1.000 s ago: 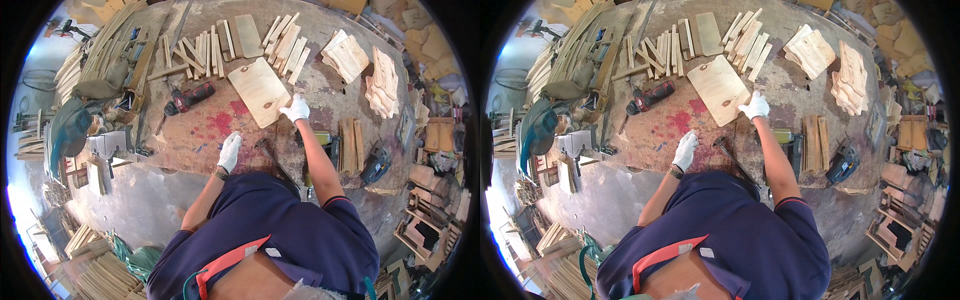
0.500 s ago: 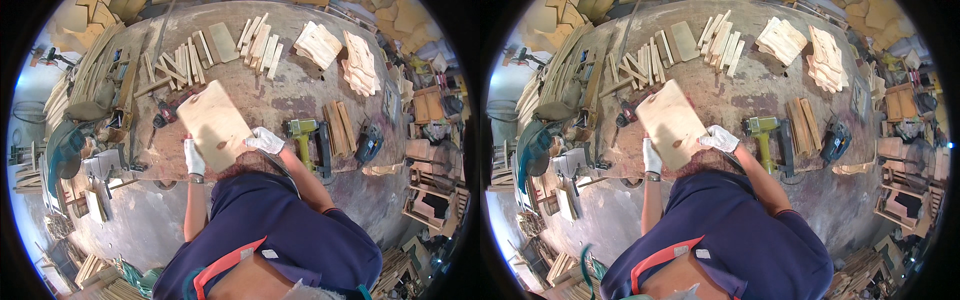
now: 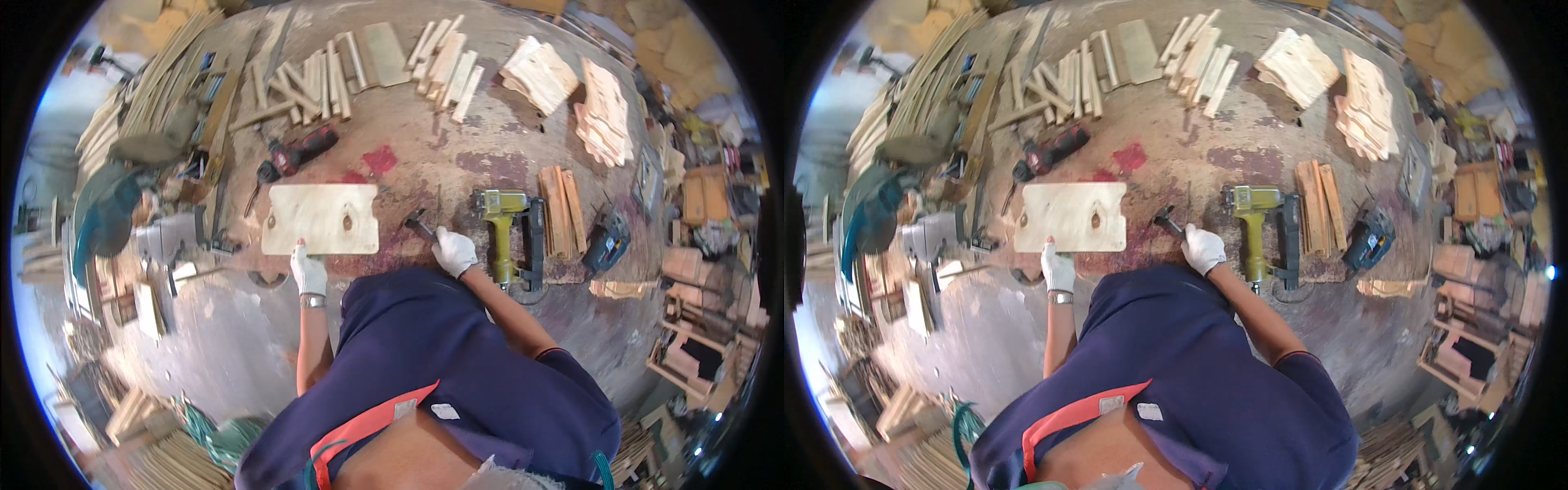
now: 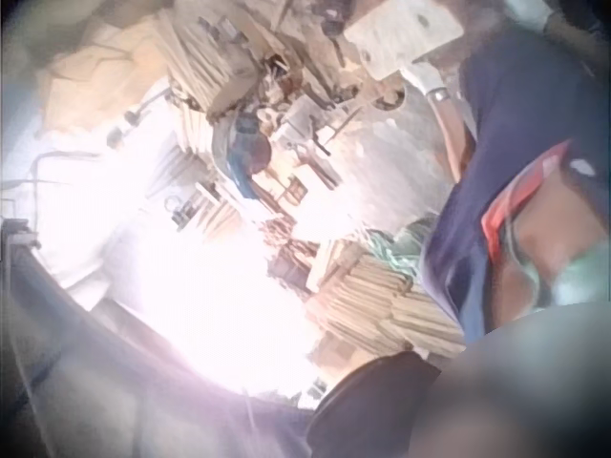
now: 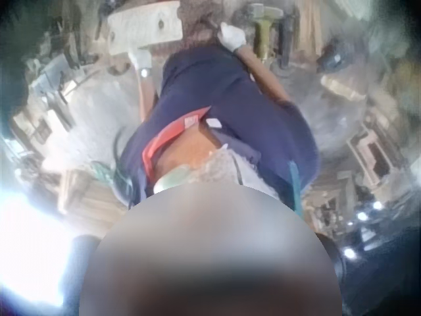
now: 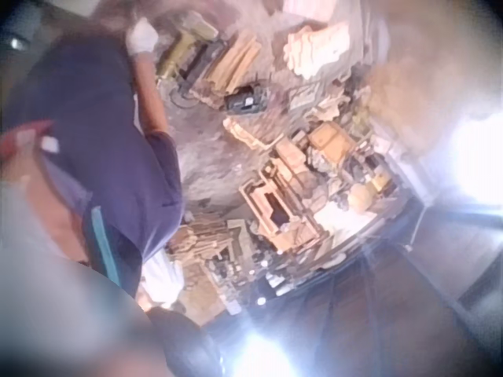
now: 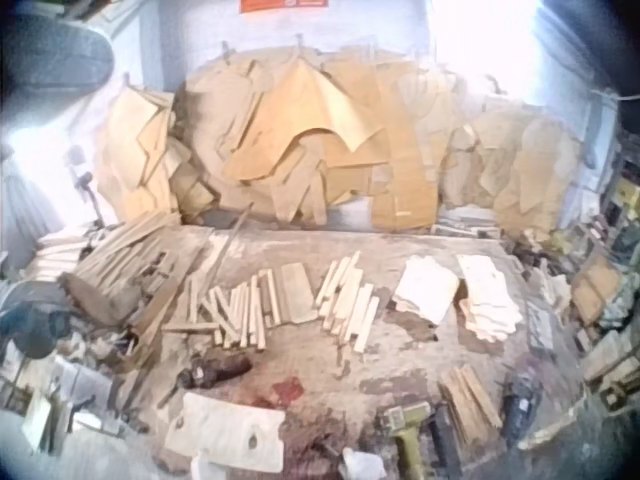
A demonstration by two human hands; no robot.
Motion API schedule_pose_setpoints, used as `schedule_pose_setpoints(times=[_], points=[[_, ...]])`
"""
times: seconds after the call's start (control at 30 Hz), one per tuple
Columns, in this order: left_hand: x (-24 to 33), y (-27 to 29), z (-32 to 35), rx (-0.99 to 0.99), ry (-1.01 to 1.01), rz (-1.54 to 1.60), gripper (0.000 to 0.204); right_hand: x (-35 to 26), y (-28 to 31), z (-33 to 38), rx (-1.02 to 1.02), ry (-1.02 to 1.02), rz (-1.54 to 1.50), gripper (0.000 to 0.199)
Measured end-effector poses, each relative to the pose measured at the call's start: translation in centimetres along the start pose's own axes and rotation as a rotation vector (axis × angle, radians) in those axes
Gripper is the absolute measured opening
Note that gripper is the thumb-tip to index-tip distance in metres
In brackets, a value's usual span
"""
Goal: The person assembles small wooden boxes by aligning cut wooden pieces on a workbench, using a nail gun to fasten them, and a hammer to tap nails flush. The person handles multiple box units sequentially, flipping and repositioning pieces to complete each assembly.
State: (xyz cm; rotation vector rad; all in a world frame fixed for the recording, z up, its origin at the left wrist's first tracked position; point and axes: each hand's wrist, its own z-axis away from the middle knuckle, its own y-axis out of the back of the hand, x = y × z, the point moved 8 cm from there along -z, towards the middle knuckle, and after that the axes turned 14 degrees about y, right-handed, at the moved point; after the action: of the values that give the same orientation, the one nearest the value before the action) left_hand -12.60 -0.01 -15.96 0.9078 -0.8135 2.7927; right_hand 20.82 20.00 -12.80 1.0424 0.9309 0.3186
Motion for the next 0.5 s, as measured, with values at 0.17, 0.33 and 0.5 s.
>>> schedule_pose_setpoints(times=[0.17,0.33,0.5], points=[[-3.3,0.4,0.5,-0.03,0.146,0.027,0.035,2.2,2.9,-2.5,0.273,-0.169,0.103,0.024],[-6.1,-2.0,1.4,-0.069,0.24,-0.175,0.024,3.1,6.9,-5.3,0.58,-0.2,0.157,0.034],[-9.5,-3.4,3.1,-0.196,0.477,-0.711,0.032,-0.2,8.5,-4.3,0.713,0.065,0.176,0.044]])
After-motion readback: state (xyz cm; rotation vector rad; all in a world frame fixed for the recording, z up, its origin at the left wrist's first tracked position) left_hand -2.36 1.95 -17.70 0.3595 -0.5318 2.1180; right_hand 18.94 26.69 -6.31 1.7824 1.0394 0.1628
